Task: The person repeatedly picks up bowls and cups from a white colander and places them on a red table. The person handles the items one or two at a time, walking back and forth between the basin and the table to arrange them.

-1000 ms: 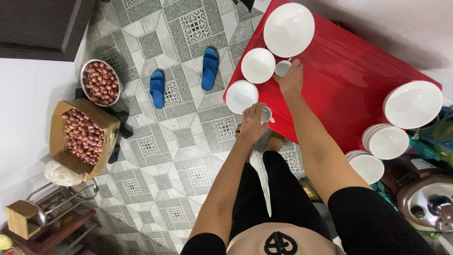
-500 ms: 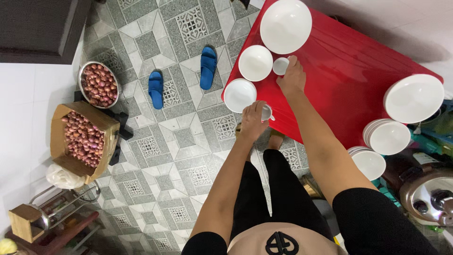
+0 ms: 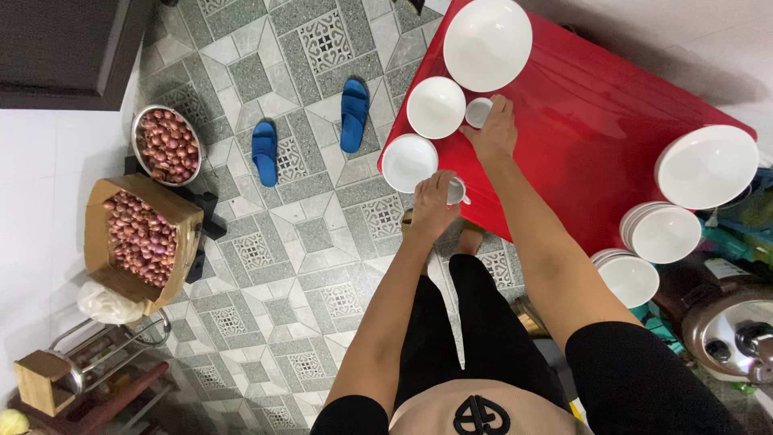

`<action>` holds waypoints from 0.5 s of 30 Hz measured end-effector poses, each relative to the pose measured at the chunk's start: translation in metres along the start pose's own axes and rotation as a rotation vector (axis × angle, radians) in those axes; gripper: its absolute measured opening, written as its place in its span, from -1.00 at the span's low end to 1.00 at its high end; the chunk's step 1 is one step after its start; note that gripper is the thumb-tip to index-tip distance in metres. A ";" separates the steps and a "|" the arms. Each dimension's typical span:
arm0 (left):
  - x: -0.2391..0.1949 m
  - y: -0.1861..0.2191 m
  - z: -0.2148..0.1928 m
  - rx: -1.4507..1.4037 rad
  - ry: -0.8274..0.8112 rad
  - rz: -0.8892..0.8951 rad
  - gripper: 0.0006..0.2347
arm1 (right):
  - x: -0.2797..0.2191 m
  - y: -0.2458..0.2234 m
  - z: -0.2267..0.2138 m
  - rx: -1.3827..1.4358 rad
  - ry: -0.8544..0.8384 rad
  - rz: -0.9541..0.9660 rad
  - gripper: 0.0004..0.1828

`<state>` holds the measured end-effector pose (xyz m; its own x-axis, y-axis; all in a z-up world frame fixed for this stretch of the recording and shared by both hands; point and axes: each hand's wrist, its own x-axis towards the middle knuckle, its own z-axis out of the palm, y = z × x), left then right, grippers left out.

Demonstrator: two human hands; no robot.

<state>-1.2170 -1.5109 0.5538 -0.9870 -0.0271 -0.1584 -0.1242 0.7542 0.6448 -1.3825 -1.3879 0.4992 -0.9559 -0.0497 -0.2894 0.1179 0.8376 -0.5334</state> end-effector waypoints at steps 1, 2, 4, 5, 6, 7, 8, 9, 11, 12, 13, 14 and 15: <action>0.000 0.001 -0.001 -0.003 -0.013 -0.011 -0.37 | 0.000 0.001 0.001 -0.007 0.003 -0.001 -0.07; 0.000 0.002 -0.002 -0.007 -0.027 -0.021 -0.36 | -0.001 0.001 0.001 -0.014 0.006 -0.003 -0.08; 0.003 0.004 -0.004 -0.014 -0.044 -0.034 -0.35 | 0.002 0.001 0.000 -0.009 0.017 -0.003 -0.08; 0.003 0.005 -0.005 -0.019 -0.051 -0.040 -0.34 | 0.002 0.001 -0.001 0.004 0.021 0.000 -0.08; 0.004 0.005 -0.007 -0.023 -0.058 -0.046 -0.33 | 0.002 0.000 -0.002 0.016 0.025 0.003 -0.08; 0.005 0.006 -0.008 -0.022 -0.061 -0.046 -0.34 | 0.002 0.000 -0.003 0.009 0.011 0.012 -0.09; 0.006 0.006 -0.008 -0.022 -0.064 -0.046 -0.34 | 0.002 -0.001 -0.004 0.002 -0.003 0.021 -0.09; 0.006 0.006 -0.009 -0.022 -0.068 -0.047 -0.35 | 0.002 -0.002 -0.005 -0.006 -0.019 0.030 -0.10; 0.008 0.006 -0.009 -0.024 -0.072 -0.037 -0.33 | 0.002 -0.001 -0.007 -0.063 -0.037 0.014 -0.08; 0.007 0.006 -0.009 -0.026 -0.074 -0.034 -0.32 | 0.000 0.000 -0.006 -0.091 -0.048 0.007 -0.07; 0.007 0.006 -0.009 -0.026 -0.077 -0.038 -0.32 | 0.000 0.002 -0.006 -0.119 -0.047 -0.022 -0.04; 0.007 0.006 -0.009 -0.027 -0.080 -0.043 -0.32 | -0.001 0.005 -0.006 -0.146 -0.045 -0.051 -0.01; 0.009 0.005 -0.009 -0.025 -0.079 -0.046 -0.32 | 0.001 0.007 -0.005 -0.172 -0.041 -0.084 0.02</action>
<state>-1.2275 -1.5130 0.5626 -0.9692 -0.0086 -0.2460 -0.1726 0.7365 0.6541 -1.3841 -1.3792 0.4987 -0.9483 -0.1423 -0.2838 -0.0127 0.9102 -0.4139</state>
